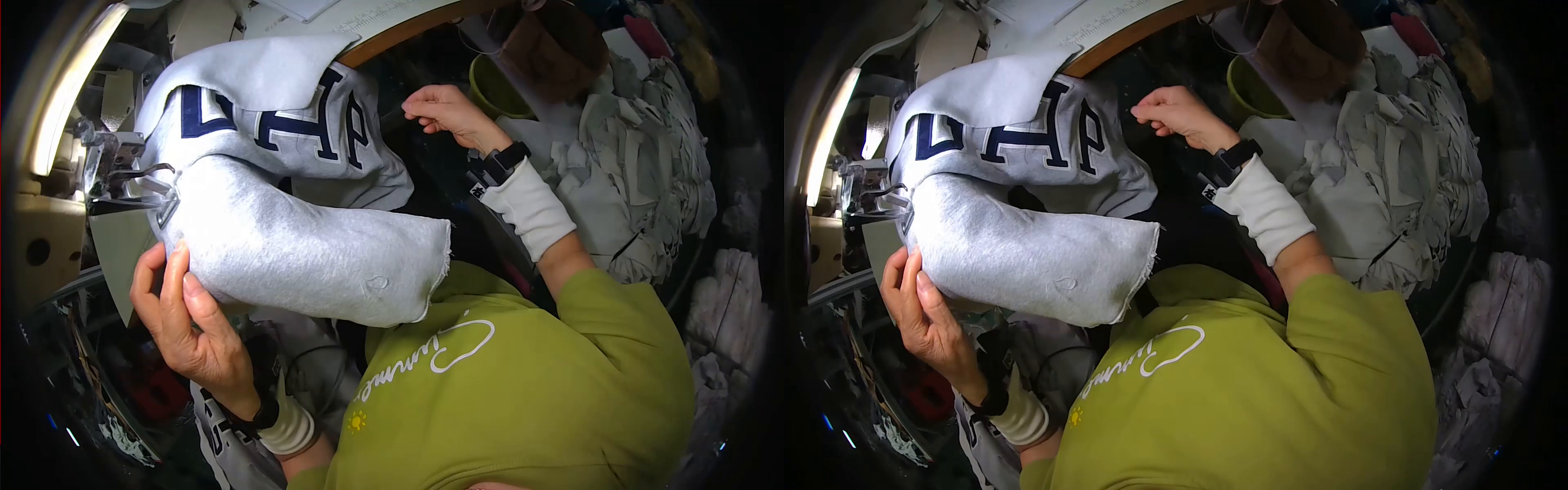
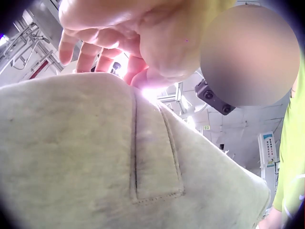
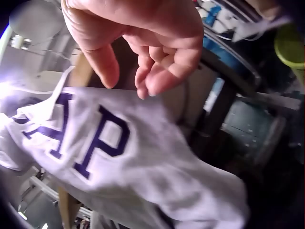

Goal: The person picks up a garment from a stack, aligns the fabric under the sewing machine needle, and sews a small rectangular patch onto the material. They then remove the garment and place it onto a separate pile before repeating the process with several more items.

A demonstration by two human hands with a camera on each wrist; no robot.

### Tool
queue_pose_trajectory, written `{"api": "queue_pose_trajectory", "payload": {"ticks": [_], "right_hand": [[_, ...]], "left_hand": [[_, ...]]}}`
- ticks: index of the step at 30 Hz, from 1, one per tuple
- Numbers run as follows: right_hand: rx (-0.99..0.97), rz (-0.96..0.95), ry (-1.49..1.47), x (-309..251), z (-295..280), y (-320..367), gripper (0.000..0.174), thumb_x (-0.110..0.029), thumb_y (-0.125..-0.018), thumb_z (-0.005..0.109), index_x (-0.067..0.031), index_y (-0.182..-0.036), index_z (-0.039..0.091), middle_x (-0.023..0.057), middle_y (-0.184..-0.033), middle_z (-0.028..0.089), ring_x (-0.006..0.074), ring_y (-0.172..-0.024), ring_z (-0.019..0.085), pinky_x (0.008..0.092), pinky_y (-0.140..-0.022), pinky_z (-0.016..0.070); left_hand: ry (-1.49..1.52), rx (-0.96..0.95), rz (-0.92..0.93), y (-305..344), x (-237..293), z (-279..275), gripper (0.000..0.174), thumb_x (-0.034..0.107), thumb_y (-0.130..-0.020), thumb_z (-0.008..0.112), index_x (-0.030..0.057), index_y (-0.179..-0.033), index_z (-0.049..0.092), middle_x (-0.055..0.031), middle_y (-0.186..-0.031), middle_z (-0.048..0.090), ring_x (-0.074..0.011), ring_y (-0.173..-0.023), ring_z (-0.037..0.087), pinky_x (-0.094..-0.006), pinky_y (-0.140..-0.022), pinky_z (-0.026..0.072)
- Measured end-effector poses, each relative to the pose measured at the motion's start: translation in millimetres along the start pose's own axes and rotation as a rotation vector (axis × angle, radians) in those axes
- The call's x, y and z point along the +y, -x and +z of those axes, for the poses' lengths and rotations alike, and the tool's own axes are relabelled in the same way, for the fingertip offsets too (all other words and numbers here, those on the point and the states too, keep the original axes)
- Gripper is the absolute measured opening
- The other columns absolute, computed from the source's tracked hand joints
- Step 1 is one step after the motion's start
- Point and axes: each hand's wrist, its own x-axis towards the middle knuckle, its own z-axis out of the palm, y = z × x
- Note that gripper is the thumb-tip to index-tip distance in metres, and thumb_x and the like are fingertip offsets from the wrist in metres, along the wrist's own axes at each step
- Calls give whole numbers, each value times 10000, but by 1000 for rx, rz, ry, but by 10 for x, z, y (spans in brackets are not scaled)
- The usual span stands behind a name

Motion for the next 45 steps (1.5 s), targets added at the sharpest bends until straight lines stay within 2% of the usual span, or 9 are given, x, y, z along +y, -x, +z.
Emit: {"api": "queue_pose_trajectory", "payload": {"ticks": [4, 9, 14, 25, 35, 41, 42, 44, 45], "right_hand": [[-104, 272, -223, 893, -228, -141, 482, -286, -794, 675, -111, -1202, 488, -4, -1119, 544, 92, -1065, 453, 286, -915, 342], [-326, 328, -293, 1342, 53, -224, 889, -389, -665, 771, -74, -1359, 314, 98, -1335, 407, 180, -1246, 307, 340, -1010, 238], [-534, -130, 68, 1127, 585, -194, 638, -141, -659, 767, 16, -1207, 480, 93, -1143, 571, 173, -1032, 525, 284, -906, 396], [-347, 81, -616, 1302, 53, -602, 533, -80, -814, 610, 28, -1282, 380, 109, -1258, 479, 240, -1147, 464, 347, -986, 343], [-428, -171, -131, 199, -35, -138, 494, -56, -793, 596, 16, -1253, 430, 109, -1221, 509, 230, -1110, 499, 348, -941, 385], [-528, -301, 69, -450, 37, 762, 369, -2, -735, 588, 32, -1102, 558, 127, -1157, 554, 203, -1050, 532, 305, -907, 408], [-691, -250, 310, -785, 264, 932, 283, -18, -754, 607, 34, -1032, 598, 109, -1034, 618, 169, -952, 576, 287, -851, 439], [-978, -299, 348, -840, 594, 1110, 246, -52, -804, 624, 13, -1041, 604, 82, -996, 642, 172, -918, 594, 299, -842, 441], [-1094, -665, 466, -860, 794, 1162, 251, -45, -802, 621, -11, -1050, 606, 99, -985, 645, 239, -912, 608, 327, -842, 446]], "left_hand": [[-14, 7, -21, -12, 27, 8, 259, 16, -882, 419, -48, -1066, 590, -147, -1123, 513, -233, -1058, 488, -335, -935, 355], [-6, 13, -56, -5, 74, 24, 271, -8, -859, 414, -54, -1061, 588, -161, -1123, 512, -248, -1053, 489, -341, -927, 362], [30, 7, -56, -28, 95, 32, 266, -17, -827, 428, -36, -1031, 597, -160, -1120, 504, -257, -1024, 509, -338, -897, 391], [33, 228, 17, -12, 89, 96, 273, 47, -678, 611, 56, -950, 628, -150, -1008, 500, -318, -922, 516, -393, -831, 424], [86, 211, 7, 224, 325, 123, 222, 4, -637, 612, 33, -819, 489, -127, -825, 410, -268, -670, 501, -363, -549, 424], [-243, -134, -558, 1443, -137, -188, 91, 11, -671, 558, 31, -755, 529, -137, -788, 494, -318, -753, 525, -395, -654, 457], [-338, -351, -489, 1514, -162, -282, 120, 34, -671, 584, 20, -786, 551, -139, -817, 515, -316, -779, 529, -400, -673, 454], [117, -171, -424, 1257, 90, -345, 376, 81, -629, 716, 23, -978, 591, -156, -972, 539, -312, -916, 544, -346, -788, 452], [224, -143, -297, 1061, 259, -406, 523, 90, -600, 760, 30, -1079, 561, -171, -1092, 508, -313, -1039, 508, -364, -882, 416]]}}
